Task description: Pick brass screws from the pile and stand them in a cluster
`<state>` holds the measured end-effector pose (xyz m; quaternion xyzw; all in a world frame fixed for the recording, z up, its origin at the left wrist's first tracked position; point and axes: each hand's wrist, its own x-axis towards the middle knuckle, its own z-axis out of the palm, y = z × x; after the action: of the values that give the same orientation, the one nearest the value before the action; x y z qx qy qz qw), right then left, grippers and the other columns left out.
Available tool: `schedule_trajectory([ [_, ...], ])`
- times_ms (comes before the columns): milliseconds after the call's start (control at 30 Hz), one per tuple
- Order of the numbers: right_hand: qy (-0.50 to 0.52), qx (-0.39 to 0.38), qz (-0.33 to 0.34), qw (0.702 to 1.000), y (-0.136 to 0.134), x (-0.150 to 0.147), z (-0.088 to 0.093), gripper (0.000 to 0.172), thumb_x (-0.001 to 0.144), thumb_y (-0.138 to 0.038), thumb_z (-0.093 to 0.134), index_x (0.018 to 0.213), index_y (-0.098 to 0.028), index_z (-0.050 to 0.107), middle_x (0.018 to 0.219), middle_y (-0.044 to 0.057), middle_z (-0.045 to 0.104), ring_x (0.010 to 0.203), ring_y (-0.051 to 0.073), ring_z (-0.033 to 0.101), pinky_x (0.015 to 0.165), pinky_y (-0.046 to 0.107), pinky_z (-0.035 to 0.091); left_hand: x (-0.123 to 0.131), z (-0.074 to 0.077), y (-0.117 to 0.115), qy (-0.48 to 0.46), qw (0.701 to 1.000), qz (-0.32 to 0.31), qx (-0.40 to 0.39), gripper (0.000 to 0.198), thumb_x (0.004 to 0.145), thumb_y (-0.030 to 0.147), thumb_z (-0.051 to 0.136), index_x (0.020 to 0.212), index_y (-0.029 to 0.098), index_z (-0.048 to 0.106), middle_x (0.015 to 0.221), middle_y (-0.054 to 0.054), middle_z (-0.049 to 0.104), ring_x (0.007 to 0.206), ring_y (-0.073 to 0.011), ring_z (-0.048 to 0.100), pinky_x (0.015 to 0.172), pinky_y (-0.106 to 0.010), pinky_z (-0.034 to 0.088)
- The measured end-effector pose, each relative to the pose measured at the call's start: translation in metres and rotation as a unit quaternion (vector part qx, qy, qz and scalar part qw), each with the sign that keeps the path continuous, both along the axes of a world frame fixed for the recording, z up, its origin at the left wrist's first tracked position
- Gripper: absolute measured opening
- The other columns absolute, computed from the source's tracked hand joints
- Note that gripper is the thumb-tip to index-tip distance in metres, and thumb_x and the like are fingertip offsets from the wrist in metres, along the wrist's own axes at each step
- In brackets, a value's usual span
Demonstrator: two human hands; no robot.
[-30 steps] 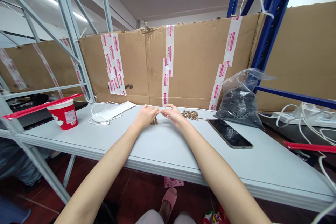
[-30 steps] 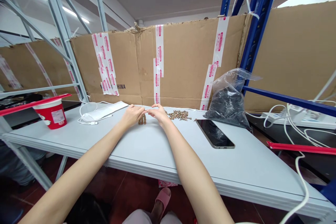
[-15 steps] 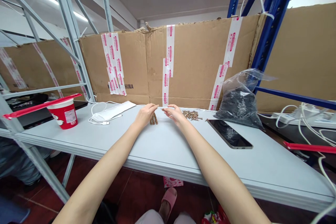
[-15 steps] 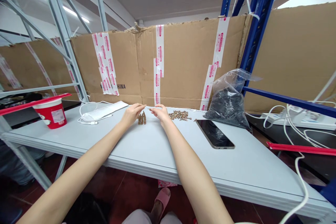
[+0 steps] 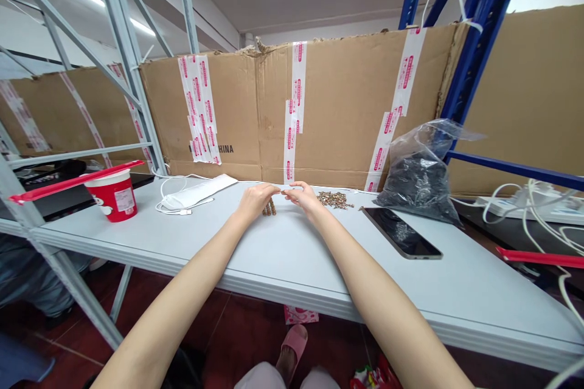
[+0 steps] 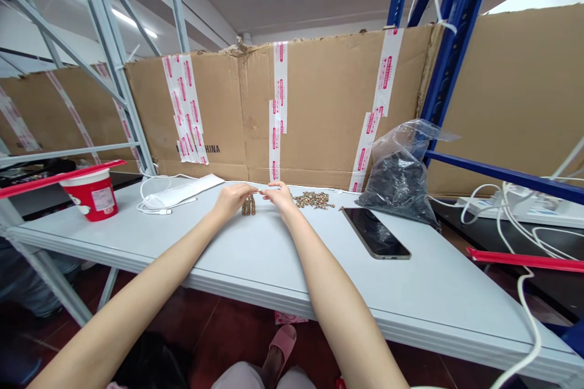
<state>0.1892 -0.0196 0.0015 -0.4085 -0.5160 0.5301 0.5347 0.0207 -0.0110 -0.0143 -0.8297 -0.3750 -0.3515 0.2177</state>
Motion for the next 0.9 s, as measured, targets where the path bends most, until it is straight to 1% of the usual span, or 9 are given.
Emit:
schedule_trajectory([
  [100, -0.014, 0.006, 0.01, 1.0, -0.002, -0.001, 0.0, 0.032, 0.058, -0.016, 0.068, 0.08, -0.021, 0.045, 0.063, -0.001, 0.065, 0.063, 0.012, 0.059, 0.067, 0.025, 0.041, 0.0, 0.003, -0.003, -0.005, 1.0, 0.004, -0.005, 0.025, 0.088, 0.018, 0.037, 0.093, 0.02, 0.061, 0.082, -0.003, 0.063, 0.075, -0.0126, 0.058, 0.067, -0.022, 0.042],
  [233, -0.033, 0.017, 0.01, 0.999, -0.002, 0.0, 0.001, 0.03, 0.06, -0.016, 0.067, 0.08, -0.021, 0.044, 0.063, -0.001, 0.065, 0.063, 0.012, 0.059, 0.069, 0.026, 0.041, 0.002, 0.006, -0.006, -0.001, 1.0, 0.011, -0.012, 0.023, 0.089, 0.021, 0.037, 0.092, 0.02, 0.06, 0.081, -0.003, 0.06, 0.073, -0.0125, 0.056, 0.065, -0.022, 0.041],
  [367, -0.066, 0.001, 0.017, 0.998, 0.001, 0.001, 0.0, 0.027, 0.063, -0.019, 0.065, 0.082, -0.021, 0.046, 0.065, -0.002, 0.064, 0.068, 0.013, 0.059, 0.071, 0.027, 0.04, 0.002, 0.008, -0.005, -0.009, 0.999, 0.011, -0.04, 0.024, 0.089, 0.023, 0.037, 0.091, 0.019, 0.06, 0.08, -0.003, 0.059, 0.073, -0.0128, 0.056, 0.064, -0.023, 0.04],
  [500, -0.101, 0.015, 0.019, 0.995, 0.005, 0.001, -0.005, 0.027, 0.061, -0.021, 0.066, 0.081, -0.022, 0.049, 0.067, -0.004, 0.06, 0.069, 0.013, 0.057, 0.07, 0.026, 0.04, -0.01, 0.01, 0.001, -0.048, 0.994, 0.015, -0.099, 0.021, 0.085, 0.025, 0.042, 0.084, 0.019, 0.062, 0.079, -0.003, 0.062, 0.071, -0.0141, 0.056, 0.065, -0.025, 0.04],
  [667, -0.114, 0.018, 0.015, 0.993, 0.008, 0.002, -0.007, 0.027, 0.059, -0.021, 0.067, 0.081, -0.022, 0.052, 0.074, -0.002, 0.06, 0.069, 0.013, 0.056, 0.069, 0.026, 0.04, -0.034, 0.01, 0.013, -0.153, 0.972, 0.07, -0.165, 0.019, 0.08, 0.03, 0.049, 0.082, 0.018, 0.063, 0.075, -0.003, 0.066, 0.064, -0.0145, 0.058, 0.063, -0.025, 0.041],
  [733, -0.113, 0.015, 0.008, 0.993, 0.007, 0.003, -0.006, 0.029, 0.058, -0.023, 0.068, 0.082, -0.022, 0.052, 0.079, -0.001, 0.061, 0.07, 0.013, 0.056, 0.07, 0.026, 0.039, -0.039, 0.01, 0.015, -0.152, 0.967, 0.079, -0.187, 0.019, 0.079, 0.031, 0.05, 0.08, 0.018, 0.064, 0.073, -0.003, 0.067, 0.063, -0.0143, 0.057, 0.062, -0.025, 0.041],
  [900, -0.122, 0.004, 0.0, 0.993, 0.006, 0.005, -0.003, 0.029, 0.059, -0.025, 0.068, 0.083, -0.022, 0.054, 0.083, 0.0, 0.063, 0.074, 0.014, 0.056, 0.072, 0.027, 0.038, -0.042, 0.01, 0.013, -0.108, 0.967, 0.098, -0.207, 0.018, 0.076, 0.029, 0.05, 0.076, 0.018, 0.065, 0.071, -0.002, 0.066, 0.063, -0.0147, 0.057, 0.06, -0.024, 0.039],
])
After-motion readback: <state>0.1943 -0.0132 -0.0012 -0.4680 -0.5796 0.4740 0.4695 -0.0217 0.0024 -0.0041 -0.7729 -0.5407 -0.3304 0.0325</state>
